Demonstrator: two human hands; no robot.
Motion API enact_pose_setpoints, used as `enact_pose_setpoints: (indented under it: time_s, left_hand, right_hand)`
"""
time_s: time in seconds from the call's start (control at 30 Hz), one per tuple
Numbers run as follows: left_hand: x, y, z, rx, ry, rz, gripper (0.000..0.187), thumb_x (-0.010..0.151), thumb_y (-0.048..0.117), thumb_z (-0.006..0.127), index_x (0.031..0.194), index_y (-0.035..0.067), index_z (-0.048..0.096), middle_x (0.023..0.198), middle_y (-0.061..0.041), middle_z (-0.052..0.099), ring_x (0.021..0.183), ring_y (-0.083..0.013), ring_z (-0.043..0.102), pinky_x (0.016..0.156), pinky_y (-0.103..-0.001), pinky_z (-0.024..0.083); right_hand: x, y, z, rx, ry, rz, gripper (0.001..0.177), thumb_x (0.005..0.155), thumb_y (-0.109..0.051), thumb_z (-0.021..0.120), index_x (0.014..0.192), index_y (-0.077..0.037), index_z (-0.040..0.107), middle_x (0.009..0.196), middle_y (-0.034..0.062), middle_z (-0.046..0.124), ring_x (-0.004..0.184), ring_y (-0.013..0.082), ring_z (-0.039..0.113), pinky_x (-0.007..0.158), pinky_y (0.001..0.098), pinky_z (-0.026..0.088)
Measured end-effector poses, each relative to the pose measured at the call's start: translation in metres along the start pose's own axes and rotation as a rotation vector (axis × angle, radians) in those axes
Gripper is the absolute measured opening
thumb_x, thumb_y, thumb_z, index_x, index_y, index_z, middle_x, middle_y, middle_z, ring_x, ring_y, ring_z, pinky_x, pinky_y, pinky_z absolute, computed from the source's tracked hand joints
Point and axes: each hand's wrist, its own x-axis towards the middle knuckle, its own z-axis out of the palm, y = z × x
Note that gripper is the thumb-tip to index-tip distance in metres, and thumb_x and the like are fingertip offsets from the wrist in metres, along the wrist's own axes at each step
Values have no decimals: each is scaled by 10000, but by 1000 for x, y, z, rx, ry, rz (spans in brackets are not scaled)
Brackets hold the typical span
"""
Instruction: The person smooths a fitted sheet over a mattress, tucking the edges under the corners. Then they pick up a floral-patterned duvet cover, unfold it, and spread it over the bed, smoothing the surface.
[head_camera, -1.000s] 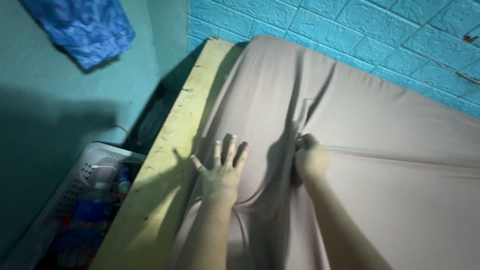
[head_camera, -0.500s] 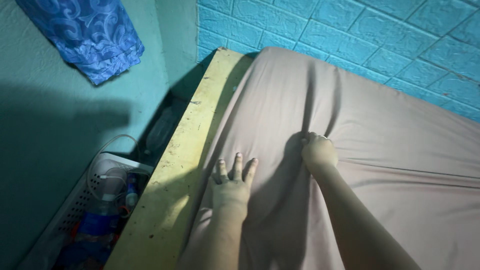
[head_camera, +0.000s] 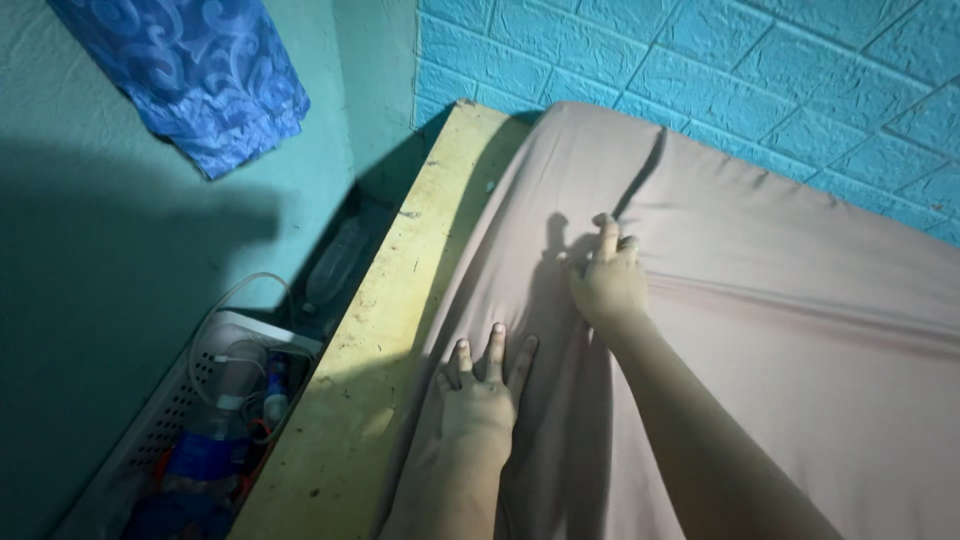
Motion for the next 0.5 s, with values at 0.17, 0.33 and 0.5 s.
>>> enact_pose_setpoints:
  time_s: [0.17,0.33,0.5]
  left_hand:
    - [-4,-4,-33,131,-128,66,1232,874,228,795,1668,393,-132,1731,-47,-224,1550,-547,-13,1222,-641,121]
    - [39,-8,-45,-430,43,-43,1026,904,752,523,1602,329,-98,1711,67,-206,1576,-371,-120,1171,-742,36]
    - [80,4,18,-297,680,-101,977,830,766,497,1591,250,166,1680,-48,114,1544,-340,86,1060,-845,39]
  right_hand:
    - [18,-27,-14,-284,-272,129,937,863,-657,689,1461,6,405,1508,211,421,1353,423,442,1049,496,457]
    - [38,-31,-13,-328,-335,255,631,983,-583,503,1487,-207,440,1554,81,396,1419,413,370,1023,621,443]
    - [40,-15,16,-239,-112,152,363,1003,-374,505,1306,-240,655,1397,60,598,1337,320,515,1027,656,407]
